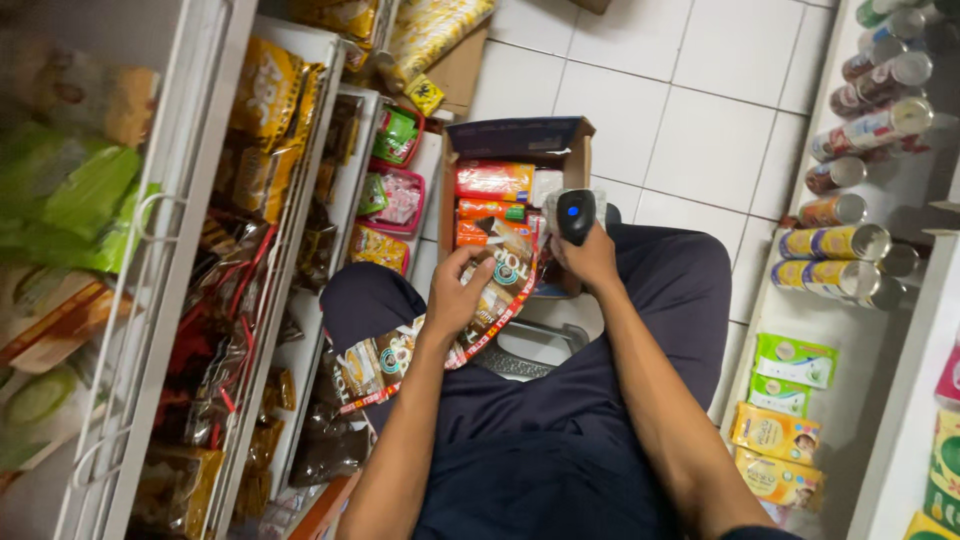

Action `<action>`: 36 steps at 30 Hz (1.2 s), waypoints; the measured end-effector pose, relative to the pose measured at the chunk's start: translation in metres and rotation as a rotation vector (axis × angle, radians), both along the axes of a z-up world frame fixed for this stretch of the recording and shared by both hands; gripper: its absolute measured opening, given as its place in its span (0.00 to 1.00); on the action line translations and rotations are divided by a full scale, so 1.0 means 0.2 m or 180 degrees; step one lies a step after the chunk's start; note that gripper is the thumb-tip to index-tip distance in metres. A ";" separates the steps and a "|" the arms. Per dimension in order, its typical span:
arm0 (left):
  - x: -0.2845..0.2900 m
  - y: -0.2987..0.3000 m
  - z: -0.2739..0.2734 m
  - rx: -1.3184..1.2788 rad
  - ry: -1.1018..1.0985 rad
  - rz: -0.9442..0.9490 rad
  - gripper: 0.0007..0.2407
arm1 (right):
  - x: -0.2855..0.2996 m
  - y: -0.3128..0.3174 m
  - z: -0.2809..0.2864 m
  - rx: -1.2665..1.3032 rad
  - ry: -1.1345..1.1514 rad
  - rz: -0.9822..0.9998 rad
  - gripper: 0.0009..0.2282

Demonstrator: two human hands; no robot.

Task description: The person scans individual coffee packets using a handheld barcode scanner and places them into a cardboard box.

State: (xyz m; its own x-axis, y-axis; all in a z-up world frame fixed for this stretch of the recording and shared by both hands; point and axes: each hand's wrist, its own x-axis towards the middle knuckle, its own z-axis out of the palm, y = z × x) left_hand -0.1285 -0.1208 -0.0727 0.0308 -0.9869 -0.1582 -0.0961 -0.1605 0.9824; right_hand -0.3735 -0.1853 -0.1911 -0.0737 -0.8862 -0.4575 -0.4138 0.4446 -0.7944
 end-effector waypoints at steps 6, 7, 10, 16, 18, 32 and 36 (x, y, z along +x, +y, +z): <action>-0.02 -0.08 0.27 -0.0448 -0.0423 -0.0142 0.10 | 0.10 0.07 0.32 0.0545 -0.3455 -0.1036 0.07; -0.03 -0.10 0.31 -0.0448 -0.0456 -0.0184 0.10 | 0.11 0.07 0.38 0.0348 -0.3756 -0.1222 0.08; -0.08 -0.17 0.42 -0.0612 -0.0513 -0.0292 0.10 | 0.13 0.05 0.54 -0.0256 -0.4041 -0.1340 0.09; -0.19 -0.35 0.65 -0.1300 -0.0355 -0.0593 0.09 | 0.09 0.00 0.83 -0.1070 -0.4276 -0.1494 0.08; -0.22 -0.40 0.73 -0.1542 -0.0295 -0.0629 0.09 | 0.04 0.00 0.88 -0.1000 -0.4587 -0.1444 0.05; -0.16 -0.48 0.57 -0.1977 -0.0207 -0.0627 0.08 | -0.05 0.07 0.68 0.0383 -0.5022 -0.0858 0.21; -0.07 -0.18 0.16 -0.1754 -0.0431 -0.0650 0.14 | 0.04 0.11 0.56 0.0786 -0.4306 -0.1228 0.26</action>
State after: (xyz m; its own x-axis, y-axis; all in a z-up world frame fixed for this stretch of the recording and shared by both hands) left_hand -0.1422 -0.1575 -0.0402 -0.1839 -0.9106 0.3702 -0.2015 0.4035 0.8925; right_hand -0.3647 -0.1643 -0.0792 0.3225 -0.8000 -0.5060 0.7635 0.5358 -0.3605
